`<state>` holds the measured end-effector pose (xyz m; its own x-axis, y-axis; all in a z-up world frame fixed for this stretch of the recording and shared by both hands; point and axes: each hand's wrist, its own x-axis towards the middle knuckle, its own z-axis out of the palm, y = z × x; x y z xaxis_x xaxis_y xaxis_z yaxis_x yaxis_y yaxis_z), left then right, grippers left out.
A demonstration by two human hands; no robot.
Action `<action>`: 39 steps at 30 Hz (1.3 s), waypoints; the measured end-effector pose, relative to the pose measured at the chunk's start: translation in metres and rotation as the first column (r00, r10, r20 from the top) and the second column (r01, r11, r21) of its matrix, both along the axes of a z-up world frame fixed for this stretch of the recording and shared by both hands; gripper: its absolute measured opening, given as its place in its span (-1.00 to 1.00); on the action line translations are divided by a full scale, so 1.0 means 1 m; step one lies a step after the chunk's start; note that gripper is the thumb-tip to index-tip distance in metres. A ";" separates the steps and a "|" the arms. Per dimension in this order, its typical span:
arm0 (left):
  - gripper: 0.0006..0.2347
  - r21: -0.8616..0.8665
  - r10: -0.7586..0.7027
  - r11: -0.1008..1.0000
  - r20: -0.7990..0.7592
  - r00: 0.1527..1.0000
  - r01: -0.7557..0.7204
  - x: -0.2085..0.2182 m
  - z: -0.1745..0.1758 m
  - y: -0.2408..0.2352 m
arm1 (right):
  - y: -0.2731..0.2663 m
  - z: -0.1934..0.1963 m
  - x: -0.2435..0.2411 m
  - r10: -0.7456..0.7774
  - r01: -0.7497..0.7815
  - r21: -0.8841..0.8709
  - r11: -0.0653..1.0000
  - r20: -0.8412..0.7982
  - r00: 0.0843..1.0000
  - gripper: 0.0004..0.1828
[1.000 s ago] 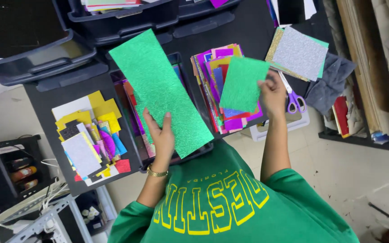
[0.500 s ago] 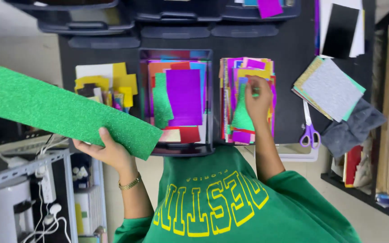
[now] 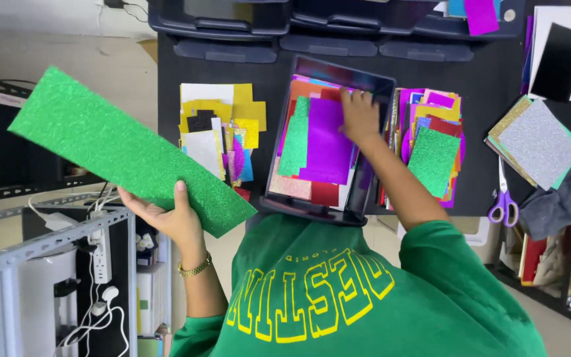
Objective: The person sorts through a large collection of colorful glittery craft paper sheets. They pick up sheets from a black storage bin, separate them by color and size, and place them into organized stacks on the table.
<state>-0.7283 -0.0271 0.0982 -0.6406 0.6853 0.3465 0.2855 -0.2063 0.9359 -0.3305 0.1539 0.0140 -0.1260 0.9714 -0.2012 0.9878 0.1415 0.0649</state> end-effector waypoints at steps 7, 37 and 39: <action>-0.03 -0.029 -0.183 0.982 0.044 0.982 0.184 -0.029 -0.024 0.029 | -0.034 0.099 0.060 -0.043 -0.015 -0.132 0.991 -0.421 0.906 -0.67; -0.50 -0.235 -0.713 0.453 0.484 0.508 0.860 0.031 -0.009 -0.038 | -0.125 0.192 -0.127 -0.095 -0.134 -0.209 0.969 -0.811 0.577 -0.68; -0.48 -0.257 -0.676 0.486 0.495 0.546 0.835 0.032 0.010 -0.040 | -0.122 0.196 -0.127 -0.155 -0.109 -0.240 0.965 -0.851 0.501 -0.62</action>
